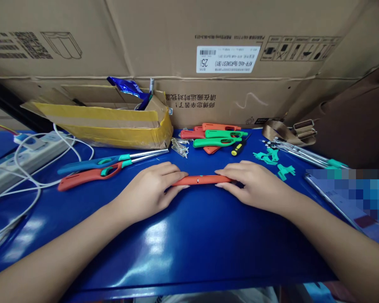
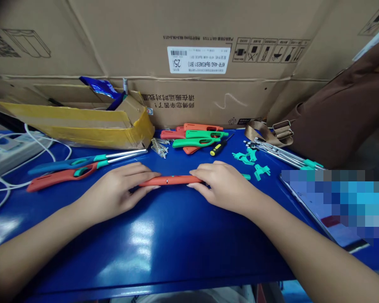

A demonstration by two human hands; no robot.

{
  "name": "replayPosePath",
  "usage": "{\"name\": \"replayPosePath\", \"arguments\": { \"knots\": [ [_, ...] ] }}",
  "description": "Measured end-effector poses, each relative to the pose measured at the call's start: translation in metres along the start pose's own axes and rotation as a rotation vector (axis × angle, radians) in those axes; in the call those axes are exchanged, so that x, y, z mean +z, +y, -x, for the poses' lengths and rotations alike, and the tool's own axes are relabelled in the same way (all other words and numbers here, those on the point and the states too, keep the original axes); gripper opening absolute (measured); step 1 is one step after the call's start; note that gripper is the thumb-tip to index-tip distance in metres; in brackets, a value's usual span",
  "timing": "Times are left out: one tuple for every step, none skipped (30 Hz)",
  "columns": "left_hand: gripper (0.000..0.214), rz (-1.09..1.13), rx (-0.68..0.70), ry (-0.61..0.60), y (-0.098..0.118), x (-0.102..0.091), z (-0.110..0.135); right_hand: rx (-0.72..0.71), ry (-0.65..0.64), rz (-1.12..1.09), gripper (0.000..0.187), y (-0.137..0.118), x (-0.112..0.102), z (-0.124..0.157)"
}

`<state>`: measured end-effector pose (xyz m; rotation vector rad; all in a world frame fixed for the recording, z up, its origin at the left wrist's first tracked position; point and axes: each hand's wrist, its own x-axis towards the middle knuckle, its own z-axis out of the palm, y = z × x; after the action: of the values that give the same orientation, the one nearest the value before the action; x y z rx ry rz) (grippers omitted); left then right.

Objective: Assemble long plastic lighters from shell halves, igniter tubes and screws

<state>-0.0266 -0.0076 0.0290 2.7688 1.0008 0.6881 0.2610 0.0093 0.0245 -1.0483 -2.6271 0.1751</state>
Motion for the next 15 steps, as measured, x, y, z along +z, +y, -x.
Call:
{"name": "replayPosePath", "arguments": {
  "knots": [
    [0.025, 0.001, 0.006, 0.005, 0.0002, -0.0007, 0.0003, -0.014, 0.001, 0.038, 0.027, -0.0003, -0.0025, 0.0006],
    [0.025, 0.001, 0.01, 0.01, 0.0006, -0.0013, 0.0006, -0.03, 0.006, 0.072, 0.025, -0.0012, -0.005, 0.0013],
    [0.025, 0.001, 0.011, 0.01, 0.001, -0.0018, 0.001, -0.044, 0.013, 0.099, 0.024, -0.0023, -0.0071, 0.0018],
    [0.025, 0.0, 0.013, 0.009, 0.0014, -0.0024, 0.0012, -0.054, 0.022, 0.119, 0.024, -0.0035, -0.0089, 0.0022],
    [0.025, -0.003, 0.014, 0.009, 0.0018, -0.0029, 0.0013, -0.059, 0.03, 0.129, 0.025, -0.0046, -0.0103, 0.0023],
    [0.025, -0.006, 0.015, 0.012, 0.0021, -0.0036, 0.0013, -0.059, 0.032, 0.127, 0.026, -0.0053, -0.0113, 0.002],
    [0.025, -0.011, 0.016, 0.012, 0.0023, -0.0042, 0.0012, -0.056, 0.028, 0.117, 0.027, -0.0055, -0.0118, 0.0015],
    [0.025, -0.016, 0.014, 0.007, 0.0025, -0.0049, 0.001, -0.05, 0.023, 0.104, 0.027, -0.0053, -0.0119, 0.0007],
    [0.025, -0.023, 0.012, -0.001, 0.0027, -0.0055, 0.0007, -0.046, 0.016, 0.093, 0.027, -0.0048, -0.0118, -0.0002],
    [0.025, -0.031, 0.01, -0.014, 0.0028, -0.006, 0.0003, -0.043, 0.009, 0.086, 0.027, -0.0041, -0.0116, -0.0011],
    [0.025, -0.04, 0.008, -0.031, 0.0029, -0.0063, 0.0, -0.044, 0.002, 0.083, 0.027, -0.0033, -0.0114, -0.0019],
    [0.025, -0.049, 0.007, -0.046, 0.0028, -0.0064, -0.0003, -0.047, -0.009, 0.081, 0.027, -0.0026, -0.0113, -0.0024],
    [0.025, -0.057, 0.008, -0.053, 0.0025, -0.0063, -0.0006, -0.052, -0.019, 0.079, 0.027, -0.0019, -0.0113, -0.0026],
    [0.025, -0.062, 0.012, -0.053, 0.0021, -0.006, -0.0007, -0.056, -0.028, 0.078, 0.027, -0.0013, -0.0116, -0.0025],
    [0.026, -0.066, 0.016, -0.048, 0.0015, -0.0057, -0.0007, -0.058, -0.035, 0.078, 0.026, -0.0006, -0.012, -0.0023]
  ]
}}
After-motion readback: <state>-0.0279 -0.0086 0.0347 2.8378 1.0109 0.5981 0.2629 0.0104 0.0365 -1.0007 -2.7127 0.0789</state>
